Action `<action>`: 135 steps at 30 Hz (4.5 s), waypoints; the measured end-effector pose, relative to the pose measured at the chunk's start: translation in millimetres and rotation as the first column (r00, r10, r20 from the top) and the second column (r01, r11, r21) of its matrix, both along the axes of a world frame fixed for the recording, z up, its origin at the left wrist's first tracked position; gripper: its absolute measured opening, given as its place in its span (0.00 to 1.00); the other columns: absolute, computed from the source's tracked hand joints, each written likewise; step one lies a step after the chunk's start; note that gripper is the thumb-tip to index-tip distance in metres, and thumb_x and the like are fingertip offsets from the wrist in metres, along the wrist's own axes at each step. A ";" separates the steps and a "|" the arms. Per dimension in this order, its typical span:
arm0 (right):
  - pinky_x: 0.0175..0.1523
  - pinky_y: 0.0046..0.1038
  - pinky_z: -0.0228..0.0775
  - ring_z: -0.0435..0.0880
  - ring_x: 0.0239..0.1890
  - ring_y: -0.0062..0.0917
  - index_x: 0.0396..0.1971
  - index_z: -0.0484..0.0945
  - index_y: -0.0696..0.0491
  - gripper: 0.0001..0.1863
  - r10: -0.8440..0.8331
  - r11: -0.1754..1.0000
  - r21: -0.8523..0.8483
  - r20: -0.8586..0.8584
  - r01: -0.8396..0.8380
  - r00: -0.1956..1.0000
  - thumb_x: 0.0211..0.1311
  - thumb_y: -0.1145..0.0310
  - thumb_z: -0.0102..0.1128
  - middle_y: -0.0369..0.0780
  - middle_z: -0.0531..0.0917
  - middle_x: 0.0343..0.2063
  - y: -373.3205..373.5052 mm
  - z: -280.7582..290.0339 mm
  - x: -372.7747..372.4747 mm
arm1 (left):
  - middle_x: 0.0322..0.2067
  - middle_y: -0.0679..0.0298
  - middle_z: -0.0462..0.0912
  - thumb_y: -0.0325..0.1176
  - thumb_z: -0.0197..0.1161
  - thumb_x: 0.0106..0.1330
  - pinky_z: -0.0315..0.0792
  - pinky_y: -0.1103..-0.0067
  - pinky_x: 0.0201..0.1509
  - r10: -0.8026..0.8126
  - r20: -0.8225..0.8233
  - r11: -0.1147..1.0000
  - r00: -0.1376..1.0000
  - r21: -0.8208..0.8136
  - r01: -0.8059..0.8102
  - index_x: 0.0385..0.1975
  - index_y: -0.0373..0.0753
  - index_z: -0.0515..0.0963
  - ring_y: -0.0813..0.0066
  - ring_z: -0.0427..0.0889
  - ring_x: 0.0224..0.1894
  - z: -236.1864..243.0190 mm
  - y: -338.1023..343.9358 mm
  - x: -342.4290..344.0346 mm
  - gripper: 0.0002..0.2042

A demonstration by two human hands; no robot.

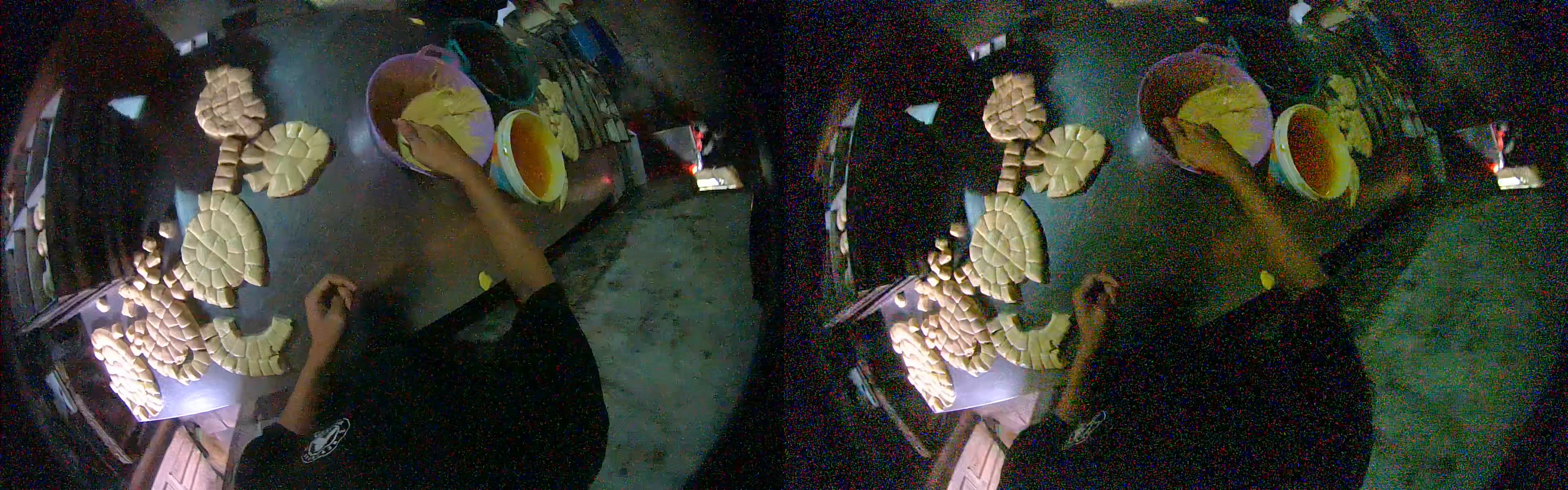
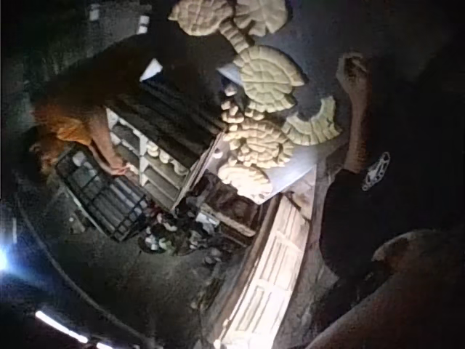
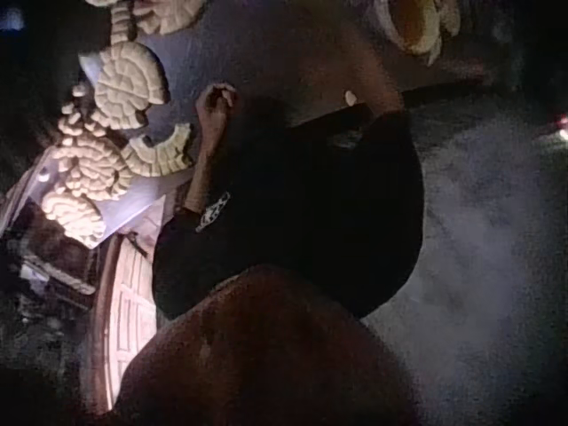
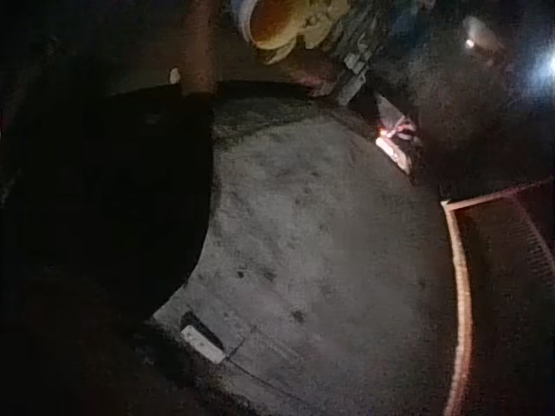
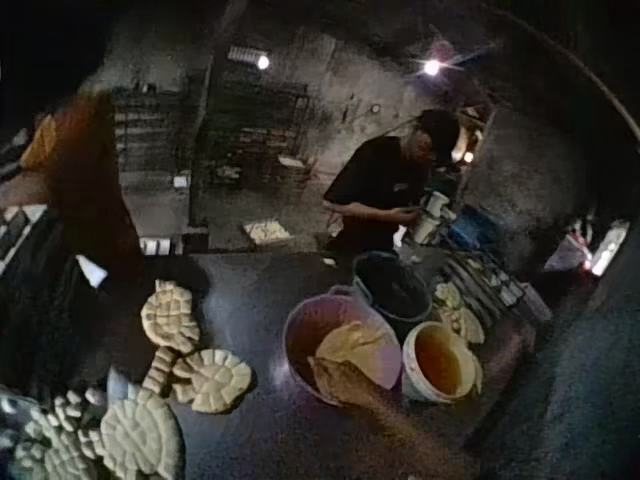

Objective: The person prepares pieces of dough by filling them with a yellow paste and shaping them before placing them into metal baking pans.

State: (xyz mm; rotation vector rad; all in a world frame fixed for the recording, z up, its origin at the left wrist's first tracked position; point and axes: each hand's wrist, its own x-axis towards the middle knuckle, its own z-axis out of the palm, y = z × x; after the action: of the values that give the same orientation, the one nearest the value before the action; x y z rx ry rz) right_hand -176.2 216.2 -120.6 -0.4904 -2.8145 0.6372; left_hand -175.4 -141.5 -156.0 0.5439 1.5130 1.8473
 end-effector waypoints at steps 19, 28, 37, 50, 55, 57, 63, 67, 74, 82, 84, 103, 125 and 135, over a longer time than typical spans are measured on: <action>0.50 0.25 0.71 0.78 0.44 0.23 0.55 0.70 0.53 0.18 -0.331 0.091 -0.966 -0.257 -0.240 0.908 0.66 0.70 0.51 0.38 0.79 0.41 -119.8 95.1 38.8 | 0.43 0.64 0.75 0.44 0.47 0.73 0.65 0.78 0.53 -0.085 0.485 0.990 0.871 0.141 0.019 0.55 0.35 0.70 0.78 0.73 0.45 74.9 80.6 -18.3 0.20; 0.51 0.27 0.73 0.79 0.47 0.22 0.57 0.69 0.53 0.21 -0.160 0.172 -0.861 -0.503 -0.478 0.849 0.63 0.74 0.56 0.40 0.79 0.48 -125.2 72.3 166.7 | 0.43 0.63 0.77 0.46 0.51 0.70 0.69 0.76 0.52 0.085 0.783 0.952 0.616 0.118 -0.281 0.45 0.35 0.73 0.72 0.75 0.47 139.6 80.3 77.4 0.19; 0.54 0.32 0.72 0.78 0.52 0.35 0.50 0.76 0.55 0.22 0.112 0.746 -0.447 -0.645 -0.493 0.756 0.51 0.79 0.64 0.47 0.75 0.53 -116.0 112.1 238.7 | 0.63 0.59 0.62 0.29 0.63 0.61 0.61 0.71 0.65 0.064 -0.013 0.996 0.998 0.064 -0.063 0.55 0.35 0.73 0.66 0.62 0.65 162.1 92.4 158.4 0.21; 0.47 0.30 0.72 0.79 0.44 0.32 0.42 0.79 0.54 0.20 0.489 0.779 -0.077 -0.546 -0.622 0.680 0.46 0.85 0.62 0.40 0.79 0.43 -119.9 159.6 276.4 | 0.36 0.58 0.84 0.29 0.58 0.66 0.72 0.84 0.41 0.192 -0.169 0.934 0.967 -0.272 -0.233 0.37 0.28 0.81 0.79 0.79 0.36 167.4 81.7 200.1 0.09; 0.43 0.31 0.70 0.79 0.40 0.33 0.38 0.79 0.52 0.14 0.487 0.777 -0.095 -0.535 -0.622 0.690 0.48 0.76 0.62 0.41 0.80 0.40 -115.3 145.1 261.3 | 0.38 0.56 0.84 0.25 0.62 0.61 0.73 0.82 0.43 0.140 -0.190 0.976 0.972 -0.140 -0.168 0.38 0.29 0.82 0.76 0.81 0.40 189.7 66.3 190.4 0.08; 0.40 0.28 0.68 0.78 0.34 0.29 0.39 0.78 0.52 0.15 0.412 0.857 -0.034 -0.556 -0.515 0.722 0.49 0.81 0.64 0.40 0.81 0.35 -129.9 151.0 252.5 | 0.39 0.55 0.84 0.25 0.62 0.61 0.73 0.81 0.44 0.112 -0.164 0.993 0.980 -0.007 -0.114 0.38 0.29 0.82 0.75 0.81 0.40 189.2 56.8 182.4 0.08; 0.42 0.27 0.65 0.75 0.36 0.26 0.46 0.77 0.50 0.21 0.313 0.651 -0.480 -0.538 -0.589 0.783 0.50 0.69 0.70 0.39 0.82 0.36 -160.2 150.9 217.2 | 0.40 0.58 0.84 0.29 0.62 0.63 0.72 0.82 0.47 0.073 -0.084 0.992 0.994 -0.092 -0.081 0.41 0.31 0.81 0.77 0.80 0.43 159.1 25.0 143.7 0.10; 0.46 0.30 0.61 0.75 0.36 0.26 0.52 0.74 0.48 0.29 0.574 0.739 -0.246 -0.258 -0.628 0.777 0.47 0.64 0.72 0.37 0.82 0.38 -184.4 161.9 183.6 | 0.38 0.62 0.83 0.38 0.62 0.64 0.71 0.81 0.46 0.020 0.152 0.989 0.988 -0.147 0.002 0.35 0.34 0.81 0.78 0.78 0.38 137.5 -4.9 110.4 0.12; 0.47 0.27 0.66 0.76 0.37 0.24 0.49 0.73 0.51 0.28 0.348 0.858 -0.323 -0.210 -0.400 0.914 0.45 0.67 0.73 0.35 0.80 0.35 -240.9 101.7 134.3 | 0.41 0.63 0.82 0.36 0.62 0.64 0.71 0.83 0.46 0.135 0.238 0.977 0.962 -0.194 -0.089 0.47 0.35 0.79 0.80 0.78 0.39 78.9 -42.7 81.7 0.16; 0.45 0.24 0.71 0.76 0.40 0.19 0.41 0.75 0.55 0.13 -0.054 0.535 -0.832 0.141 0.148 0.989 0.58 0.68 0.64 0.34 0.78 0.36 -249.1 4.1 110.7 | 0.40 0.61 0.78 0.35 0.62 0.63 0.69 0.73 0.45 0.328 -0.231 0.848 0.916 -0.355 -0.394 0.48 0.40 0.74 0.68 0.77 0.42 31.4 -58.2 51.3 0.15; 0.44 0.26 0.73 0.77 0.41 0.21 0.39 0.75 0.57 0.10 -0.047 0.646 -0.753 0.128 0.128 0.991 0.60 0.70 0.62 0.36 0.80 0.38 -244.7 -15.6 106.2 | 0.39 0.60 0.78 0.37 0.63 0.61 0.64 0.69 0.50 0.065 -0.616 0.613 0.785 -0.596 -0.518 0.48 0.42 0.74 0.65 0.75 0.45 28.1 -75.2 45.0 0.16; 0.35 0.26 0.63 0.68 0.30 0.20 0.31 0.67 0.52 0.15 0.526 0.325 -0.884 -0.127 -0.337 0.841 0.49 0.72 0.66 0.34 0.70 0.29 -319.9 -40.9 60.7 | 0.54 0.53 0.72 0.29 0.62 0.50 0.52 0.52 0.67 -0.330 -0.894 0.458 0.303 -0.432 -0.777 0.46 0.29 0.71 0.56 0.72 0.54 -43.9 -141.2 80.6 0.22; 0.50 0.27 0.73 0.79 0.44 0.26 0.48 0.76 0.59 0.24 -0.303 0.472 -0.839 -0.444 -0.272 0.843 0.50 0.70 0.71 0.40 0.80 0.42 -92.6 104.4 261.0 | 0.46 0.54 0.74 0.49 0.44 0.71 0.66 0.71 0.57 0.126 -0.494 0.991 0.860 0.100 -0.088 0.49 0.32 0.73 0.64 0.74 0.50 138.7 119.6 168.9 0.24; 0.53 0.25 0.69 0.76 0.42 0.18 0.62 0.59 0.56 0.39 -0.197 0.085 -0.864 -0.502 -0.496 0.842 0.52 0.68 0.70 0.35 0.76 0.40 -146.5 130.1 208.5 | 0.50 0.51 0.71 0.57 0.54 0.63 0.70 0.66 0.53 0.453 -0.484 0.754 0.749 0.656 -0.032 0.54 0.34 0.66 0.57 0.75 0.50 103.6 136.2 141.9 0.31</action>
State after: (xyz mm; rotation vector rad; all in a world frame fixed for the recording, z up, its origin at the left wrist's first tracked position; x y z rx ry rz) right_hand 32.3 69.7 9.5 -0.0749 -1.4208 2.3713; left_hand -33.5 -5.3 -52.3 1.4483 1.3733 2.5729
